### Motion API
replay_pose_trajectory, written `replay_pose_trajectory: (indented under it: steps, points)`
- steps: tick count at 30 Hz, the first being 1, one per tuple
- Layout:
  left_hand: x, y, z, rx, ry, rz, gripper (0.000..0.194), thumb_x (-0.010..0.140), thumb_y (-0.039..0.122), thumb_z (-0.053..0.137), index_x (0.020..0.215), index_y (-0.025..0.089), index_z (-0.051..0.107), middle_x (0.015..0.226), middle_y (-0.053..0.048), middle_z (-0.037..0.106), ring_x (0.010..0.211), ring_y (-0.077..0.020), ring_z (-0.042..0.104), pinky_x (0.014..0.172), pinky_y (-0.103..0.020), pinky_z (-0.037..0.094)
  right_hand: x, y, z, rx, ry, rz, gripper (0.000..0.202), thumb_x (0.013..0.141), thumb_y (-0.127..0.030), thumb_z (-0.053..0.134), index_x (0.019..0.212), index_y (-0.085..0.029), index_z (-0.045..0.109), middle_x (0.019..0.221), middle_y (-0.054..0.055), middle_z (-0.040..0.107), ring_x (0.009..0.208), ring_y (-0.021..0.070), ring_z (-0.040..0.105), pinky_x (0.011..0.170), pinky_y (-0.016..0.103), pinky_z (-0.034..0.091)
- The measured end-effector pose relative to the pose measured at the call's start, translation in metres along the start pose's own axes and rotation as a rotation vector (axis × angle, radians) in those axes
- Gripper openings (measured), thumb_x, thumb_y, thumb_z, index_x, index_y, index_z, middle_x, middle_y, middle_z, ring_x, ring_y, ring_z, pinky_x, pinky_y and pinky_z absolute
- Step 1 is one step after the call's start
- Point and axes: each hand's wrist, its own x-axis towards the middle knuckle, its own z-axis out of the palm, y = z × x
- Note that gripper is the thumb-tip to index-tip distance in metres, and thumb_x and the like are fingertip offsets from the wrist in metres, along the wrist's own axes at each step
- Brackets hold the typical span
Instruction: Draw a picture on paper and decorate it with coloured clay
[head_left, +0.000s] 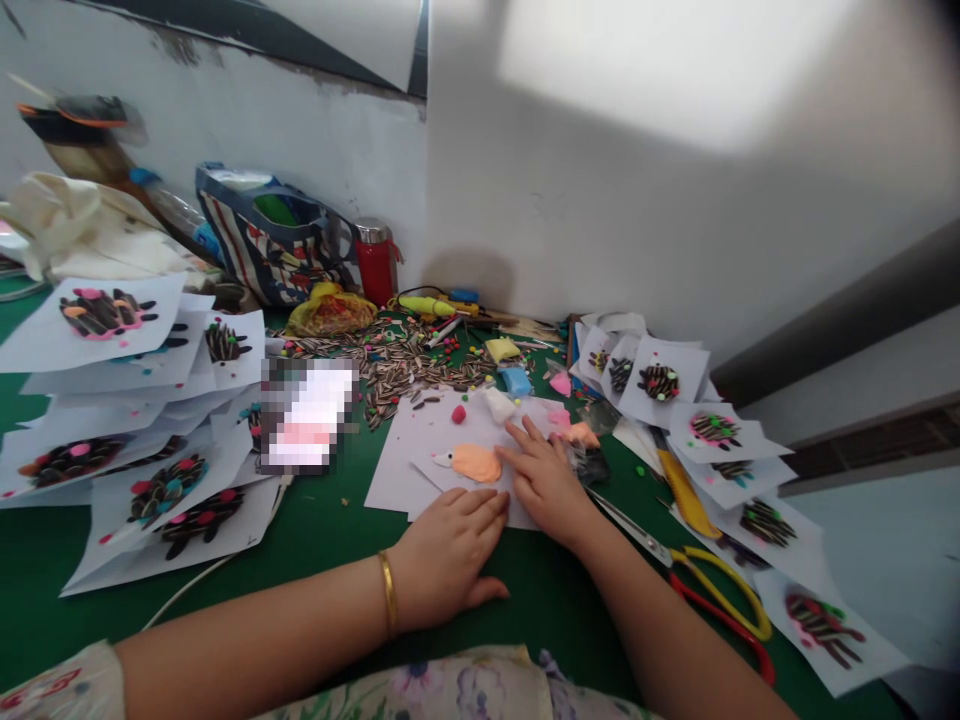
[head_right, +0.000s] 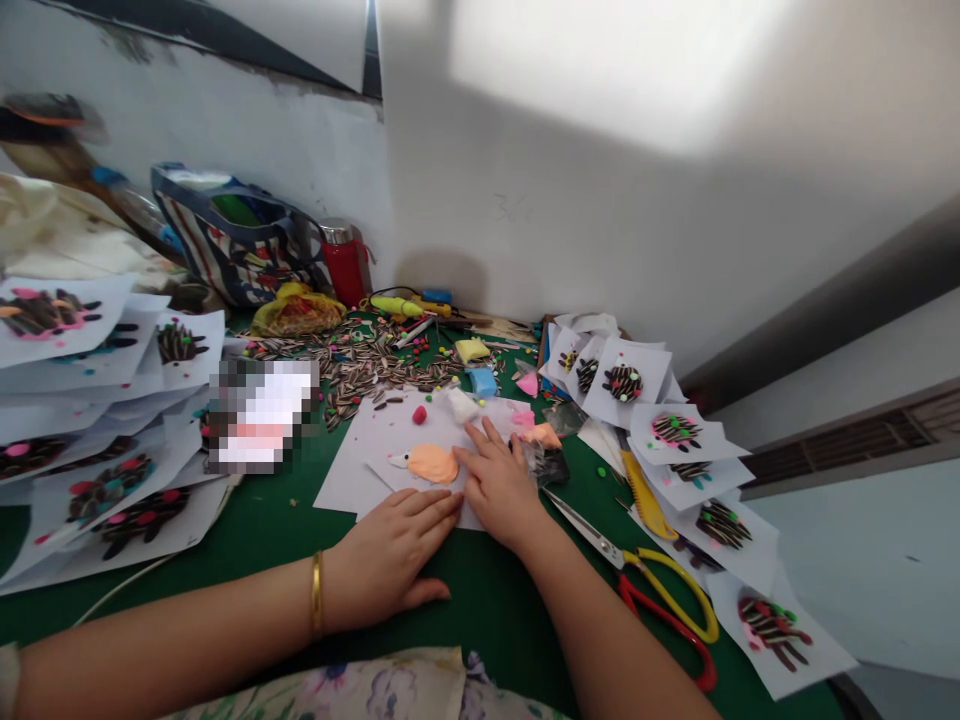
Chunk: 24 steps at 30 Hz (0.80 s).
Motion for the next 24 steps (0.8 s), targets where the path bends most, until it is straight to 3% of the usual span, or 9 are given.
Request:
replay_pose_trajectory:
  steps: [16,21,24]
  points:
    - [0.0003,0.0003,0.0013,-0.022,0.014,-0.009,0.076,0.084,0.062,0.055,0.137,0.009,0.046,0.137,-0.018,0.054,0.131,-0.031,0.044,0.106,-0.045,0.032,-0.0066,-0.0086,-0.0028,-0.227,0.042,-0.137,0.047,0.084,-0.017,0.052,0.131,-0.024,0.057,0.153,0.01,0.036,0.146,0.0294,0.019,0.114,0.062,0.007]
    - [0.0001,0.0002,0.0032,-0.02,0.015,-0.012,0.077,0.084,0.062,0.054,0.139,0.009,0.044,0.141,-0.018,0.051,0.13,-0.0318,0.045,0.105,-0.045,0.032,-0.0054,-0.0065,-0.0028,-0.239,0.104,-0.105,0.052,0.082,-0.014,0.051,0.133,-0.022,0.055,0.155,0.009,0.031,0.146,0.0289,0.016,0.115,0.06,0.006]
    - [0.0001,0.0003,0.0036,-0.024,0.021,-0.013,0.077,0.083,0.062,0.055,0.139,0.009,0.044,0.14,-0.017,0.052,0.13,-0.0316,0.045,0.105,-0.045,0.032,-0.0044,-0.0073,-0.002,-0.231,0.069,-0.099,0.051,0.082,-0.014,0.051,0.132,-0.023,0.057,0.155,0.009,0.032,0.146,0.0295,0.017,0.114,0.061,0.007]
